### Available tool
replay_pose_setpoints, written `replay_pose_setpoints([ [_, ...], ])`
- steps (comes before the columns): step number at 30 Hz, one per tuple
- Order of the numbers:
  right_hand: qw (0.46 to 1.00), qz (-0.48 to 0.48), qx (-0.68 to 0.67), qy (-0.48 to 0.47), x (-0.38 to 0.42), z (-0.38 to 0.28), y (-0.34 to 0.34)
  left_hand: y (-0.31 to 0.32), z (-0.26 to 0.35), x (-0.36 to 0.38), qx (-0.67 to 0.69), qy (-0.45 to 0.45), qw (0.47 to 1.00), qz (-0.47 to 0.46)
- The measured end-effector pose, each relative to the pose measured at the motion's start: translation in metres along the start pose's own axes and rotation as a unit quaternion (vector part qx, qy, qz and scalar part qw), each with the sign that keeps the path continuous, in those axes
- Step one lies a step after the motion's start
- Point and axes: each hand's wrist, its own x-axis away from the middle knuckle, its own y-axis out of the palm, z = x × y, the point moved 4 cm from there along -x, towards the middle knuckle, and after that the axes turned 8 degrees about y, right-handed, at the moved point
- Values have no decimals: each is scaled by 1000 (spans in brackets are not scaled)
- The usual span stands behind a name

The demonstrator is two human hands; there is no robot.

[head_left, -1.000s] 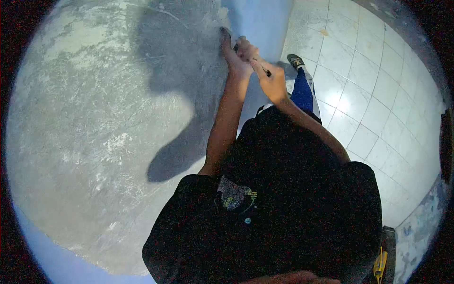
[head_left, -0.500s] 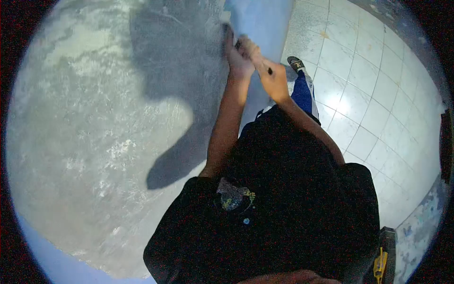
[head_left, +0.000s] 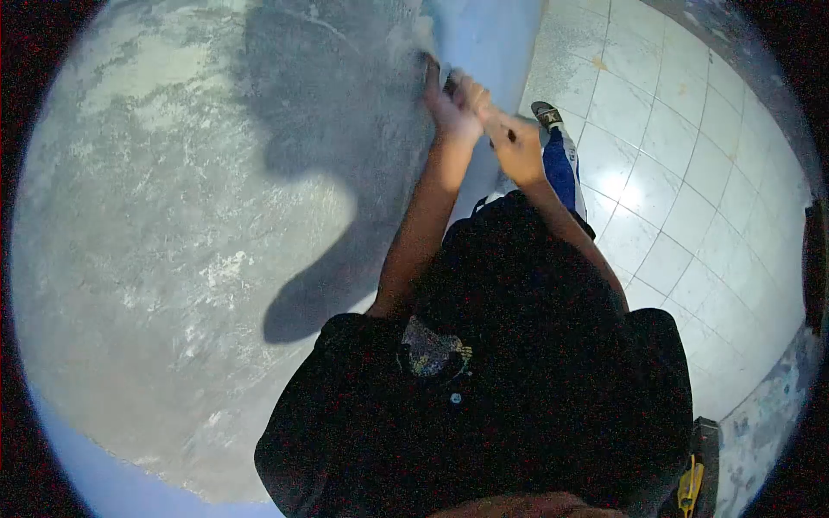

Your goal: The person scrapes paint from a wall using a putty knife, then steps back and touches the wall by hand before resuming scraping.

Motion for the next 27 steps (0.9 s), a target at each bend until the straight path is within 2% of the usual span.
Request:
replay_pose_setpoints([
  [4, 996, -12, 59, 64, -3, 1, -3, 5, -3, -5, 31, 12, 999, 22],
  [6, 993, -31, 69, 88, -11, -1, -10, 8, -7, -8, 17, 42, 996, 75],
  [7, 997, -14, 36, 61, -10, -10, -10, 7, -9, -8, 7, 52, 994, 100],
  [10, 999, 12, 34, 3, 3, 1, -1, 7, -4, 3, 61, -4, 998, 18],
  [11, 999, 6, 48, 24, 6, -3, 2, 9, -1, -1, 49, -8, 999, 11],
  [14, 996, 41, 76, 14, -11, -2, 7, 15, 2, -7, 18, -11, 1000, 19],
  [16, 998, 8, 32, 54, -13, -11, 0, 17, -1, -16, 3, 3, 999, 50],
  [17, 997, -7, 7, 75, -10, -16, -2, 12, -2, -9, 28, 0, 999, 24],
  [19, 999, 11, 41, 14, 3, -16, -1, 6, -3, 0, 77, -11, 996, -41],
  [21, 997, 45, 58, -27, 4, -3, 9, 9, 5, -3, 64, -3, 998, 23],
  [22, 997, 35, 65, -3, 1, -4, 6, 5, 4, 0, 62, -1, 996, 59],
  [23, 997, 23, 73, 18, -6, -12, 1, 10, 1, -9, 85, -22, 996, -22],
  [25, 998, -18, 50, 42, -12, -16, -3, 7, -3, -6, 94, -10, 995, 16],
  [27, 998, 0, 55, 18, 0, -18, -2, 12, -3, -3, 96, -2, 995, 19],
])
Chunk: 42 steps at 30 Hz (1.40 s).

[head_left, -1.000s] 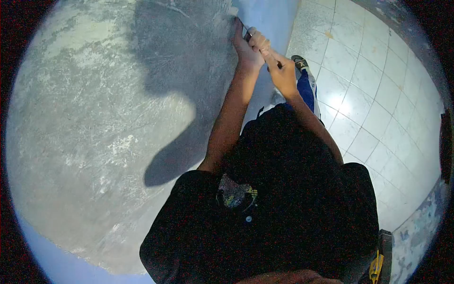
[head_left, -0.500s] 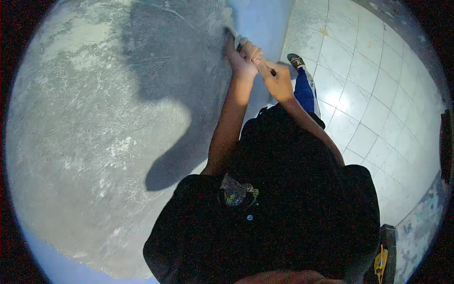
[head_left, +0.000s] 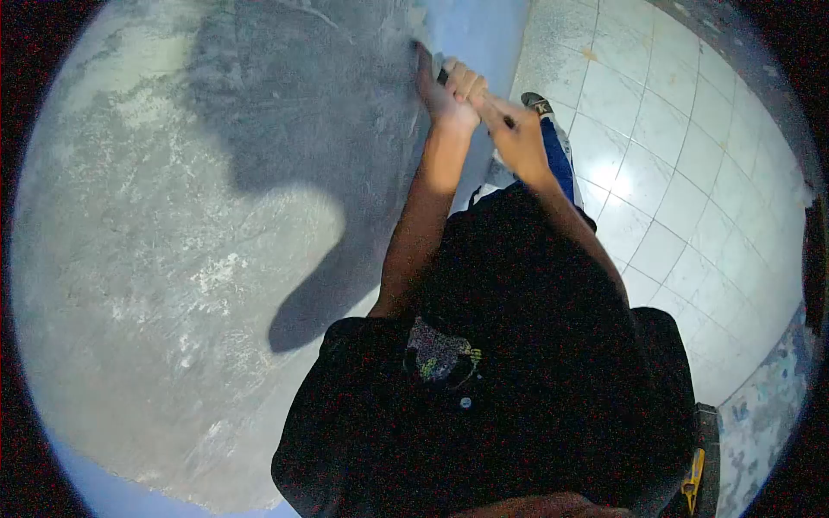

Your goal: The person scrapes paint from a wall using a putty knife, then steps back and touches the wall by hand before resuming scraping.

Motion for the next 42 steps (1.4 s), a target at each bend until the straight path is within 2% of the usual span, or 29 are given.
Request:
replay_pose_setpoints([
  [2, 999, 31, 18, -26, 6, -1, 5, 1, 5, 10, 1, 11, 999, -31],
  [5, 998, 11, 51, 19, -14, 2, 7, 1, 8, -13, -109, 16, 994, 3],
  [8, 1000, -13, 19, 1, -10, -3, -2, 1, -1, -12, -42, 22, 998, 41],
  [10, 999, 6, -13, -46, 3, -16, -4, -3, 3, 5, -28, 17, 999, 16],
  [12, 1000, -10, 12, -9, -4, -8, 2, 0, 8, 7, -11, 9, 1000, -10],
  [15, 999, -5, 9, 32, -15, 0, -1, 3, 3, -18, -90, 36, 995, 32],
  [17, 998, -4, -10, 56, -22, 1, -9, 3, -2, -9, -61, 47, 996, 40],
  [18, 999, 2, 29, -16, -13, -6, -10, 5, -3, -7, -47, 51, 997, 39],
  [21, 1000, -10, -10, -15, -1, -1, 2, 5, 3, 9, 62, 6, 998, 15],
  [22, 1000, 7, 12, -15, -6, -4, 1, 13, 2, 4, 32, 7, 999, -1],
  [25, 995, -15, 17, 93, -24, -7, -12, 14, -5, -21, -92, 37, 994, 42],
  [26, 994, -35, 32, 96, -25, -3, -13, 10, -4, -19, -62, 39, 996, 44],
  [29, 999, 1, -35, -31, -4, -3, -4, 7, -1, 1, 22, 11, 999, -44],
  [30, 999, 1, -24, -38, -3, -7, -2, 6, 1, 5, 32, 11, 999, 4],
  [32, 999, 13, -4, -41, -18, 2, -3, 6, 1, -13, -16, 15, 999, -24],
  [33, 999, 18, 8, -38, -18, 9, -5, 1, -1, -15, -37, 18, 999, -34],
  [36, 993, -49, 51, 98, -12, -4, -11, 0, -2, -9, -31, 34, 999, 26],
  [39, 999, 1, 21, -31, -1, -1, 1, -1, 4, 6, 21, 27, 999, -6],
  [40, 999, -20, 34, 29, -5, 1, 2, 2, 4, -3, -18, 28, 999, 7],
  [42, 999, -3, 11, 49, -22, 0, -5, 2, 0, -19, -88, 32, 995, 42],
])
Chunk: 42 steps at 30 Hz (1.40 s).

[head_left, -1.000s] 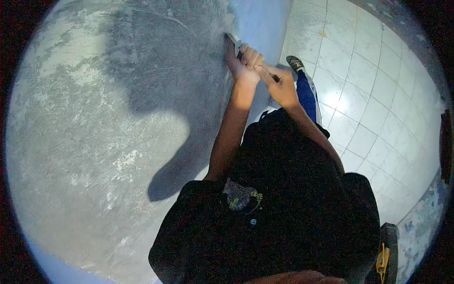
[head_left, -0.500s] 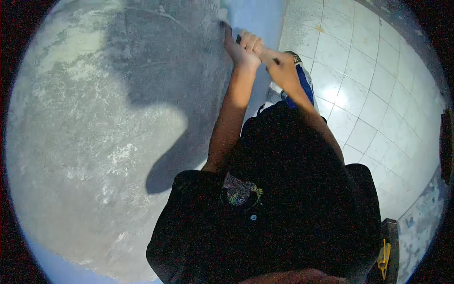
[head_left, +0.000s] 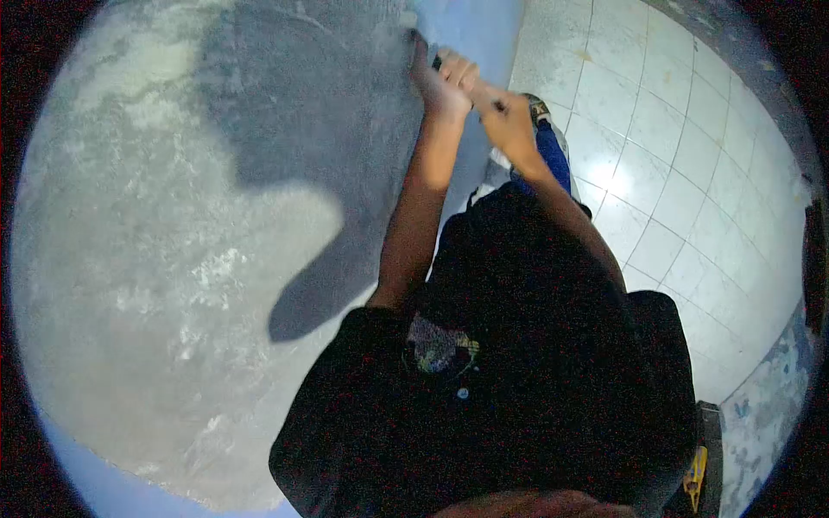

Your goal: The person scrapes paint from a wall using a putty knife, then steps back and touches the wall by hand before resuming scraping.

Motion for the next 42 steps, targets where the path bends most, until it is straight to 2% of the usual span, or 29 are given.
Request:
replay_pose_setpoints([
  [3, 1000, -12, -19, 2, 2, 6, -2, -5, -3, 5, 0, 29, 1000, 0],
  [4, 1000, -14, -13, -11, 11, 11, 2, -8, -2, 16, 42, 17, 998, -43],
  [7, 999, -17, -12, 27, 19, 6, 5, -8, 2, 20, 75, -10, 997, 19],
  [10, 999, -6, -29, 25, 2, 7, -2, 4, -10, 15, -18, 39, 997, 56],
  [12, 997, -10, -29, 71, 17, 13, 0, -15, -6, 21, 17, 17, 1000, 5],
  [14, 999, -4, -10, 35, 21, 16, 7, -16, 0, 16, 23, 6, 999, -24],
  [16, 1000, 11, 6, 21, 17, 12, 10, -13, 2, 16, -1, -3, 1000, -17],
  [19, 997, 6, -67, 23, 10, 10, 2, -4, -6, 14, -57, 34, 996, 64],
  [22, 1000, 21, -9, -17, 28, 12, 10, -19, 2, 24, -24, 14, 999, -16],
  [25, 998, 46, 2, -37, 23, 12, 16, -16, 4, 15, 55, -28, 996, -58],
  [27, 997, 57, -16, -57, 8, 8, 10, -4, -1, 8, -18, -15, 1000, -17],
  [28, 999, 34, -27, -22, 6, 10, 7, -4, -1, 10, -57, -8, 998, 9],
  [31, 997, 39, -5, -60, 27, 9, 9, -15, -1, 27, 49, -21, 988, -147],
  [32, 1000, 12, -17, 10, 28, 18, 17, -21, 1, 31, 62, -18, 993, -101],
  [35, 999, 18, 37, 10, 18, 15, 14, -21, 1, 17, 48, -63, 996, -52],
  [38, 1000, 6, 4, 9, 24, 14, 11, -19, -2, 21, 26, -26, 999, -21],
  [41, 1000, 9, -2, -3, 22, 10, 12, -25, 0, 25, 107, -31, 992, -60],
  [42, 1000, 3, 5, -6, 17, 12, 14, -30, 3, 19, 72, -52, 995, -34],
])
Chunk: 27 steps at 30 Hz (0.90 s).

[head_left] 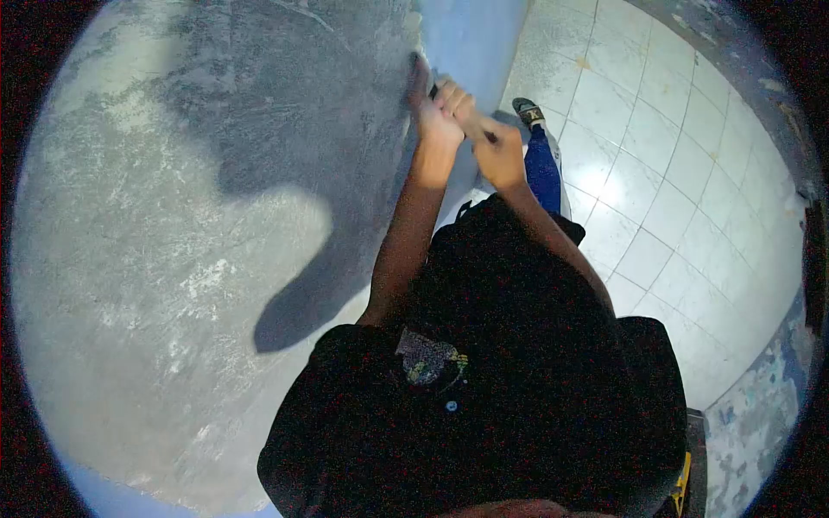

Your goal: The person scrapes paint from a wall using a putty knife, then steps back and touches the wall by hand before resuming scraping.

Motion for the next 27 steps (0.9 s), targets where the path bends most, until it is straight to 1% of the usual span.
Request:
replay_pose_setpoints([
  [1, 1000, -6, 10, -1, 0, 3, 1, 1, -1, -1, -31, 15, 999, 33],
  [2, 1000, 15, 16, 22, -1, -3, -6, 9, -7, -5, -59, 32, 996, 65],
  [3, 1000, 15, 0, 9, -1, -2, -6, 12, -9, -6, -88, 50, 990, 97],
  [6, 999, 14, -42, -6, 10, 6, -1, 4, -5, 4, -107, 95, 989, 44],
  [9, 997, 55, -35, -46, 5, 7, 11, 5, 1, 1, -34, 11, 999, 17],
  [10, 999, 54, -4, -2, -4, 11, 9, 8, -1, -4, -54, 13, 998, 35],
  [12, 999, 29, -14, 10, -3, -5, -3, 15, -6, -14, -91, 23, 993, 77],
  [13, 999, 19, -23, 15, -3, -9, -6, 11, -9, -8, -59, 26, 996, 58],
  [14, 999, 31, -22, -34, -1, -3, -5, 6, -10, 0, -28, 27, 999, 37],
  [15, 1000, 23, -4, -21, -1, 4, -3, 5, -9, -1, 0, 28, 1000, 11],
  [18, 998, 0, 59, 15, 2, 2, 3, 6, -2, -4, 27, -2, 1000, 7],
  [21, 999, 43, -4, -27, -4, -12, -6, 16, -7, -14, -97, 51, 989, 102],
  [22, 999, 41, 4, -15, -6, -7, -5, 11, -7, -9, -80, 49, 993, 77],
  [24, 999, 34, 11, -24, 4, -5, -7, 9, -7, -9, -51, 43, 998, 20],
  [25, 999, 28, 13, -30, 7, -4, -2, 9, -3, -9, -12, 28, 999, 24],
  [26, 1000, 28, 11, -7, 7, -2, 3, 8, 0, -6, 27, 13, 999, 32],
  [27, 999, 30, 10, -7, 5, -1, 4, 5, -1, -4, 68, -5, 997, 41],
])
